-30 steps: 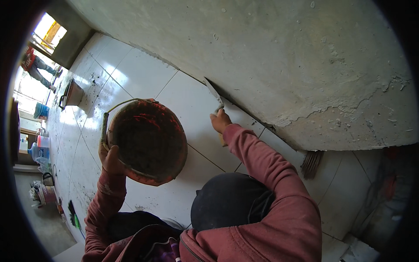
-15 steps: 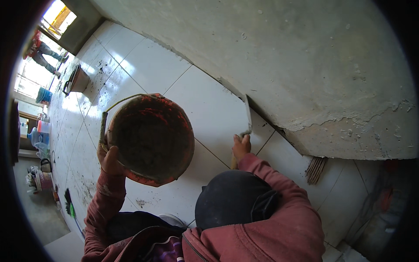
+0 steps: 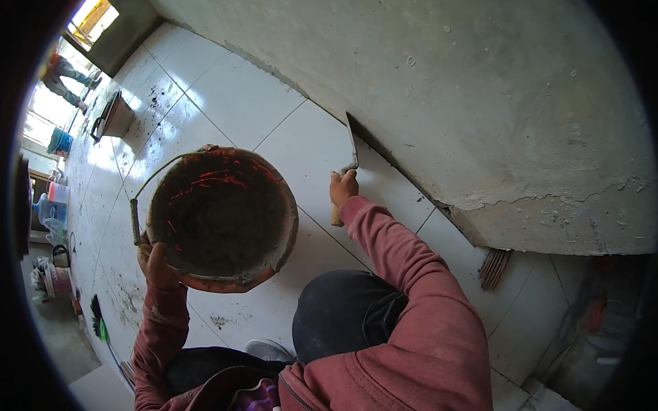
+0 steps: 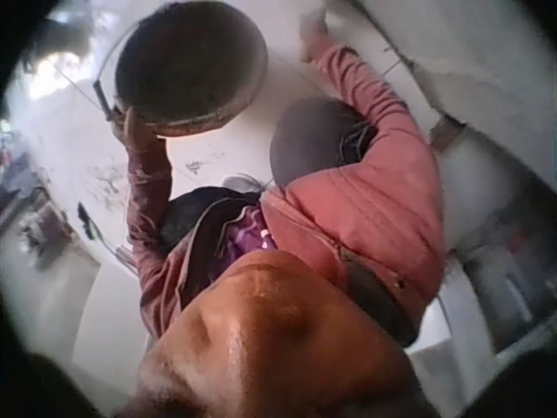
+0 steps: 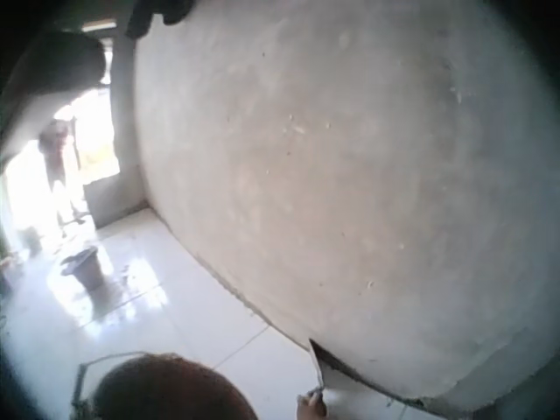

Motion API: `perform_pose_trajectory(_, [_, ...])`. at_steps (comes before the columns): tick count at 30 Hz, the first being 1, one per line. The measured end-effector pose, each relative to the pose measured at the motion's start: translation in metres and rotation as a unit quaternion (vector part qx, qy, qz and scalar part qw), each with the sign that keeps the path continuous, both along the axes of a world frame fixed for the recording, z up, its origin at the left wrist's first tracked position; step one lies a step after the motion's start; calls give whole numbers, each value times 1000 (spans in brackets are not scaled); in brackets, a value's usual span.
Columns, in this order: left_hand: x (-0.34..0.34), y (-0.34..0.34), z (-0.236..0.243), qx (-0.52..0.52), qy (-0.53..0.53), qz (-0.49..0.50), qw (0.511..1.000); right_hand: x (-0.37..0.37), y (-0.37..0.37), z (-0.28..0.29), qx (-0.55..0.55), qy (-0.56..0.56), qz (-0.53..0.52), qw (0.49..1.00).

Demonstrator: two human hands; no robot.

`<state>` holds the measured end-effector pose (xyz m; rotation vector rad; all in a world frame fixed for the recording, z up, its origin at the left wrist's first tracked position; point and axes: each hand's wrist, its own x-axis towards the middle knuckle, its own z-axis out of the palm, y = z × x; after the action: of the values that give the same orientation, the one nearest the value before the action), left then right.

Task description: Applying mortar to the base of a wall using a trowel.

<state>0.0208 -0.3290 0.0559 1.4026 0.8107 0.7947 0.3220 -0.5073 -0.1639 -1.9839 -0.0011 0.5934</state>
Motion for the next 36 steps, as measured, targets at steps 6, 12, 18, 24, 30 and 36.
perform_pose_trajectory(6, [1,7,10,-11,8,29,999,-39,-48,21,41,64,-86,993])
perform_pose_trajectory(12, [45,22,10,-51,-72,-21,996,-61,-165,39,-21,51,-167,984])
perform_pose_trajectory(18, [57,15,4,71,24,35,997,-49,-225,166,-213,-171,289,918])
perform_pose_trajectory(24, [107,-2,-14,200,81,110,970,-39,-192,347,-437,-281,368,771])
perform_pose_trajectory(30, [110,-7,-5,208,70,66,973,-75,-129,446,-418,-326,382,757])
perform_pose_trajectory(36, [116,-9,-1,160,83,-2,984,-99,-92,419,-358,-290,379,803])
